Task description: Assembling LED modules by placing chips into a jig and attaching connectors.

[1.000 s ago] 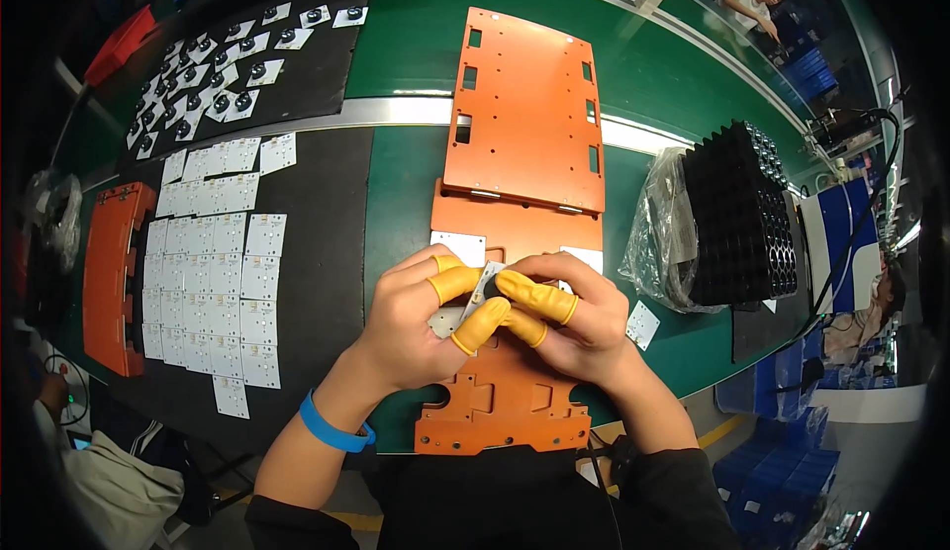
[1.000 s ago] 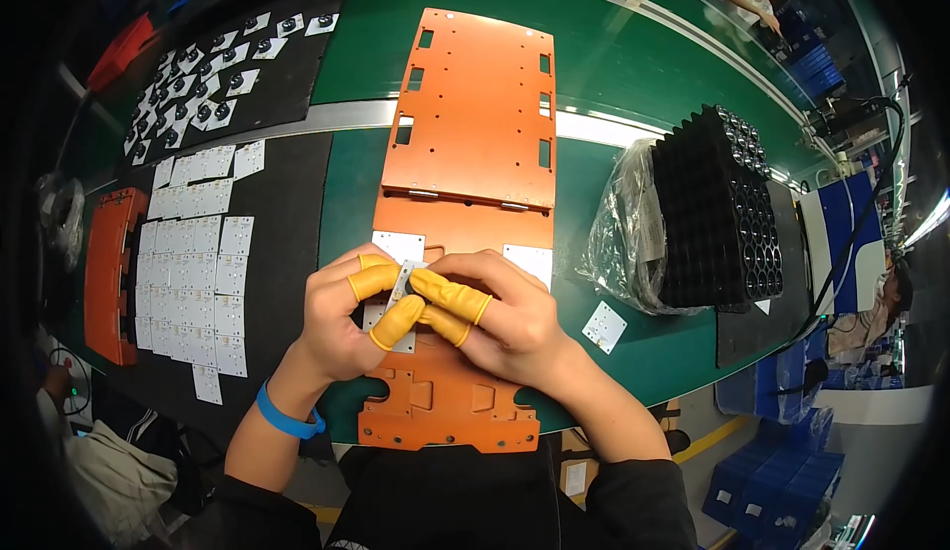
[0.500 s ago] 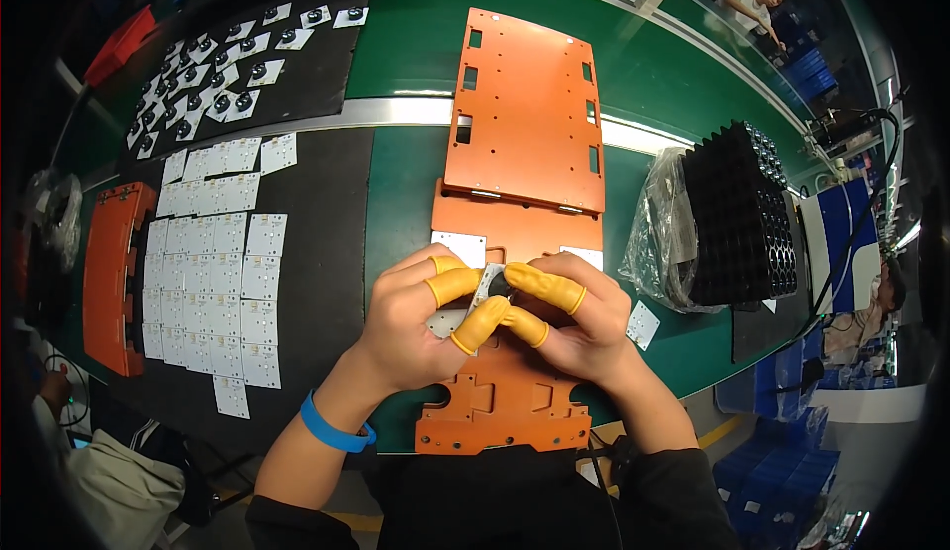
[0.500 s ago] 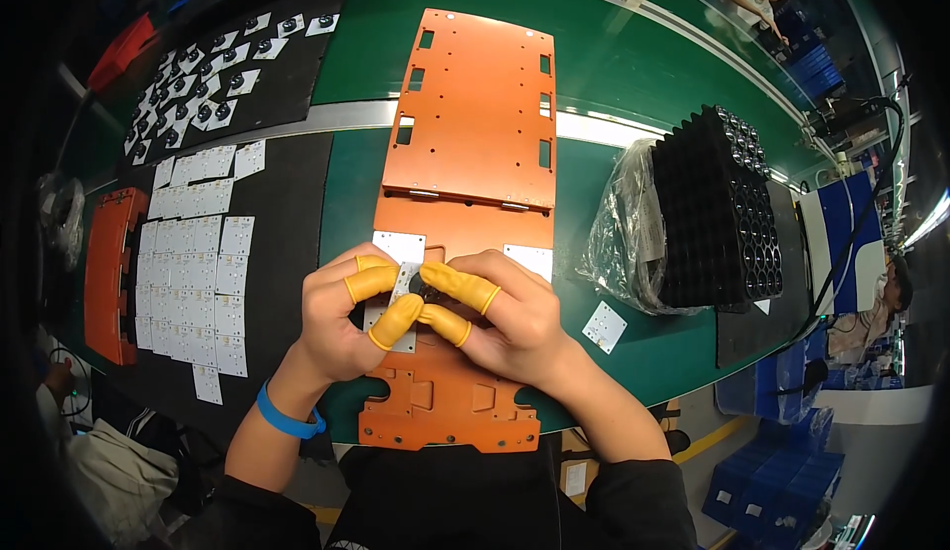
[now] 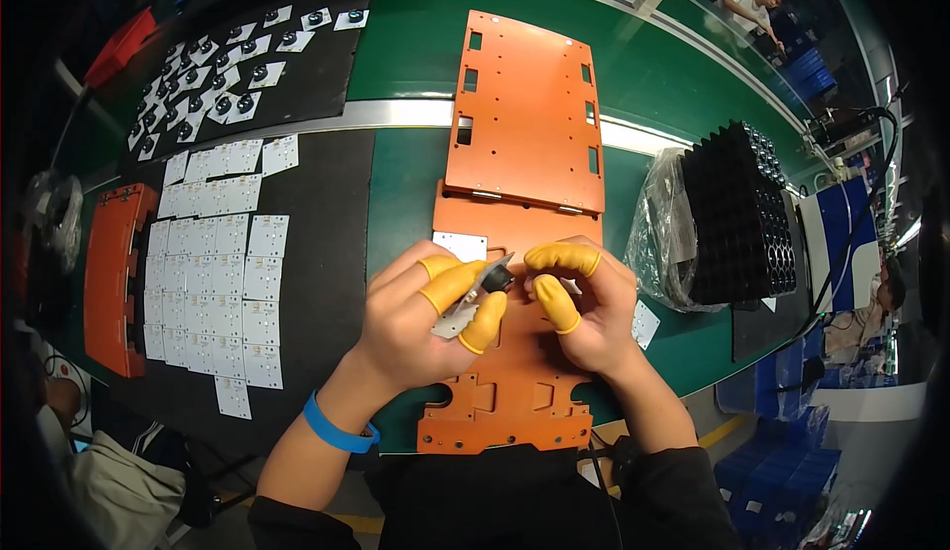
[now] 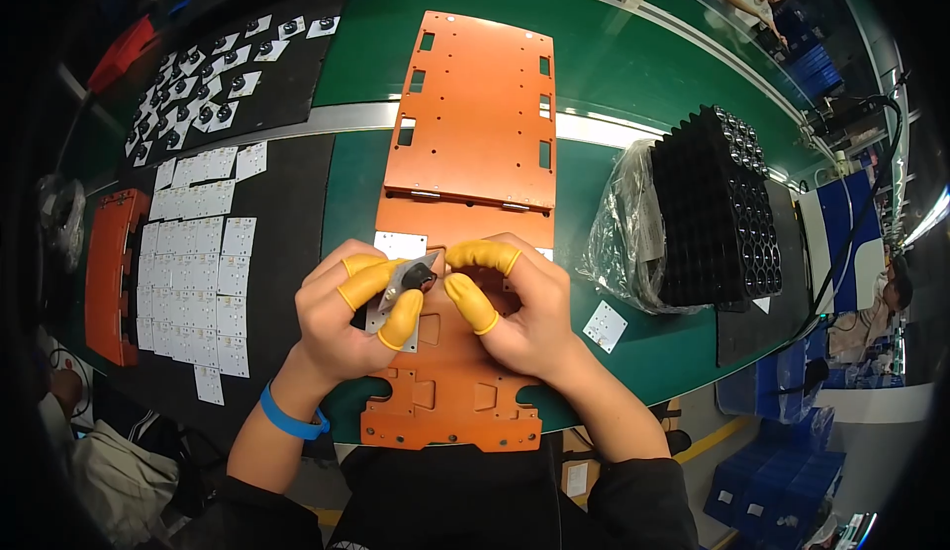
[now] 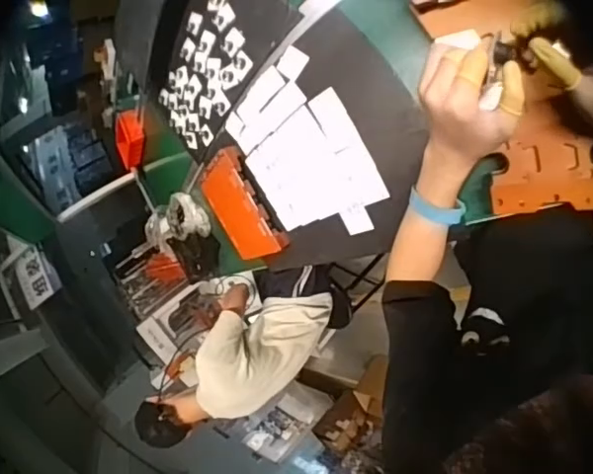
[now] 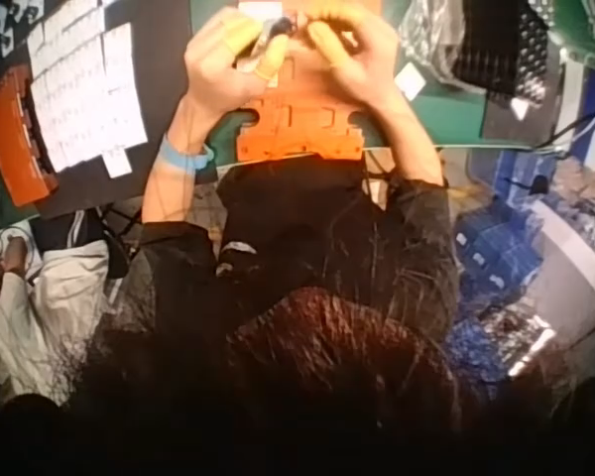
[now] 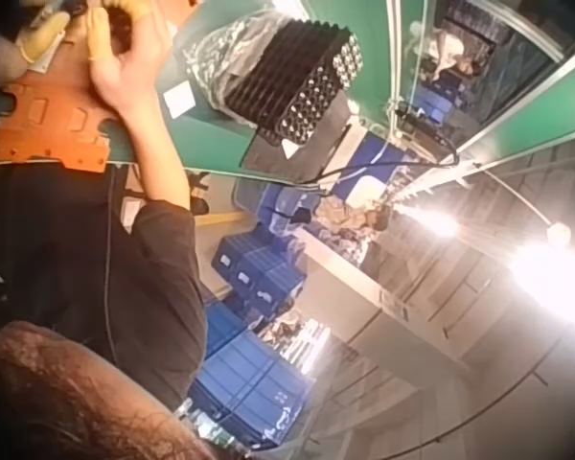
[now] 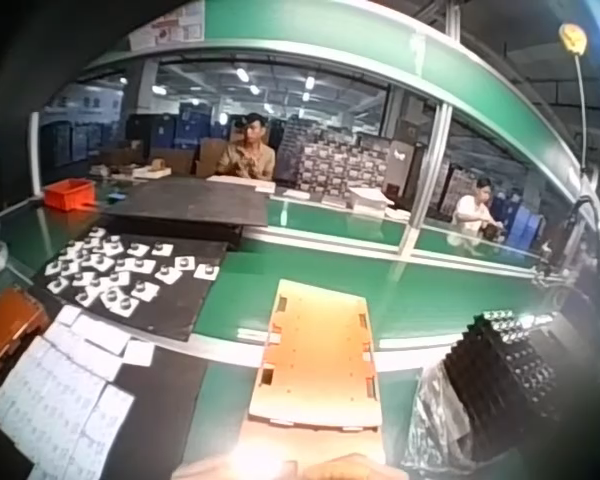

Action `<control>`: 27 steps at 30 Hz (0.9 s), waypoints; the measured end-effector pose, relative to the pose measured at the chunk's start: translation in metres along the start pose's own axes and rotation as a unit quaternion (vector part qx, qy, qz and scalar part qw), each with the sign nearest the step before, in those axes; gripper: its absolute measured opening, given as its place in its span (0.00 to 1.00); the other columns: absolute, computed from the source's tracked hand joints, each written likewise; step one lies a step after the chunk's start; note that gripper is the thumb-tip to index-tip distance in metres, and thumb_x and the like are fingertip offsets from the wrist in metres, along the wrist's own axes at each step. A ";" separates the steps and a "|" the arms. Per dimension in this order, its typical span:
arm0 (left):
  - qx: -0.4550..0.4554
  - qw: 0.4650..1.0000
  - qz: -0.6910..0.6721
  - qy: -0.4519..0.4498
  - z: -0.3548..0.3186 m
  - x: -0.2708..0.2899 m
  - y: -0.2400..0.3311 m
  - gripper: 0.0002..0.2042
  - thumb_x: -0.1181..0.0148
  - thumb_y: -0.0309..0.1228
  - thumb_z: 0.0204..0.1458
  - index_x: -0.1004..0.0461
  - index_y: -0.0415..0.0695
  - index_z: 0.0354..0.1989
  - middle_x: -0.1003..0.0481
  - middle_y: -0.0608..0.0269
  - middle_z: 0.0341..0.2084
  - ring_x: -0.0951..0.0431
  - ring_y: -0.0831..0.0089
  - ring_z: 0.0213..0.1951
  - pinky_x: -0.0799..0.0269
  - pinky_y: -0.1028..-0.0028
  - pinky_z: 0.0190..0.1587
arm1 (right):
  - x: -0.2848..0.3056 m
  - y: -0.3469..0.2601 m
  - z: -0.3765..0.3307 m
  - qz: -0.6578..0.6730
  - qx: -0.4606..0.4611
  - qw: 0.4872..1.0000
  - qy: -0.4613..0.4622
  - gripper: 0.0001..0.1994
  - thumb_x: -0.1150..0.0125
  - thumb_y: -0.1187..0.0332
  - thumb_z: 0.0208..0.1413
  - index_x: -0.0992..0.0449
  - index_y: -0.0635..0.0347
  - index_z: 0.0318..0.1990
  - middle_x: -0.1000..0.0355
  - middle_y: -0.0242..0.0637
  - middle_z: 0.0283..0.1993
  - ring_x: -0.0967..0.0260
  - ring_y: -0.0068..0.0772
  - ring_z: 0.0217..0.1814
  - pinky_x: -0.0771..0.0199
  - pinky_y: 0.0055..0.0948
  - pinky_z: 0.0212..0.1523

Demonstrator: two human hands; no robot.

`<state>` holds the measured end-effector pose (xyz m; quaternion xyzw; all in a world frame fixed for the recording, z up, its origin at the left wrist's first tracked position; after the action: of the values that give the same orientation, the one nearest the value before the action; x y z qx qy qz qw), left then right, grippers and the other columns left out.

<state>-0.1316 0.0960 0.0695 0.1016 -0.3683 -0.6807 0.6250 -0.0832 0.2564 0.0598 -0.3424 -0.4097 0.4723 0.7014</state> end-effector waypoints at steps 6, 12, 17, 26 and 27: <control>-0.077 0.994 0.069 -0.023 -0.004 -0.005 0.010 0.12 0.31 0.26 0.36 0.21 0.35 0.31 0.28 0.61 0.21 0.26 0.65 0.25 0.29 0.71 0.23 | -0.002 0.014 -0.003 -0.004 -0.049 0.998 -0.037 0.07 0.35 0.74 0.52 0.25 0.69 0.33 0.25 0.39 0.28 0.27 0.24 0.27 0.27 0.22 0.29; -0.095 0.992 0.081 -0.024 -0.004 -0.006 0.012 0.13 0.30 0.27 0.35 0.21 0.35 0.31 0.29 0.61 0.21 0.25 0.64 0.26 0.29 0.71 0.24 | -0.007 0.008 0.000 -0.058 -0.056 0.995 -0.067 0.07 0.33 0.73 0.51 0.24 0.69 0.32 0.25 0.38 0.27 0.30 0.20 0.24 0.31 0.19 0.25; -0.099 0.991 0.082 -0.027 -0.004 -0.007 0.013 0.14 0.30 0.26 0.32 0.21 0.35 0.31 0.28 0.61 0.22 0.25 0.64 0.27 0.28 0.71 0.24 | -0.005 0.010 -0.001 -0.041 -0.062 0.995 -0.065 0.08 0.33 0.72 0.52 0.24 0.69 0.31 0.25 0.38 0.27 0.30 0.19 0.25 0.30 0.18 0.25; -0.099 0.991 0.087 -0.025 -0.003 -0.006 0.014 0.14 0.28 0.27 0.33 0.20 0.35 0.30 0.27 0.61 0.23 0.25 0.64 0.27 0.28 0.71 0.25 | -0.008 0.018 -0.005 0.107 -0.181 0.975 -0.075 0.08 0.36 0.71 0.56 0.25 0.70 0.36 0.26 0.34 0.30 0.28 0.18 0.29 0.28 0.17 0.28; -0.102 0.990 0.091 -0.021 -0.003 -0.005 0.014 0.13 0.28 0.28 0.34 0.20 0.35 0.30 0.27 0.61 0.23 0.25 0.65 0.27 0.28 0.71 0.25 | -0.008 0.016 -0.004 0.124 -0.181 0.973 -0.069 0.08 0.36 0.71 0.56 0.26 0.69 0.36 0.26 0.33 0.30 0.28 0.17 0.29 0.29 0.17 0.28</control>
<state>-0.1179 0.1007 0.0749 -0.0112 -0.3180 -0.6568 0.6836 -0.0875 0.2540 0.0418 -0.4782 -0.4899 0.4961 0.5340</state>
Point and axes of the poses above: each hand's wrist, its own z-axis towards the middle knuckle, its own x-axis out of the back of the hand, y = z × x, the point moved 7 cm from there along z, towards the middle knuckle
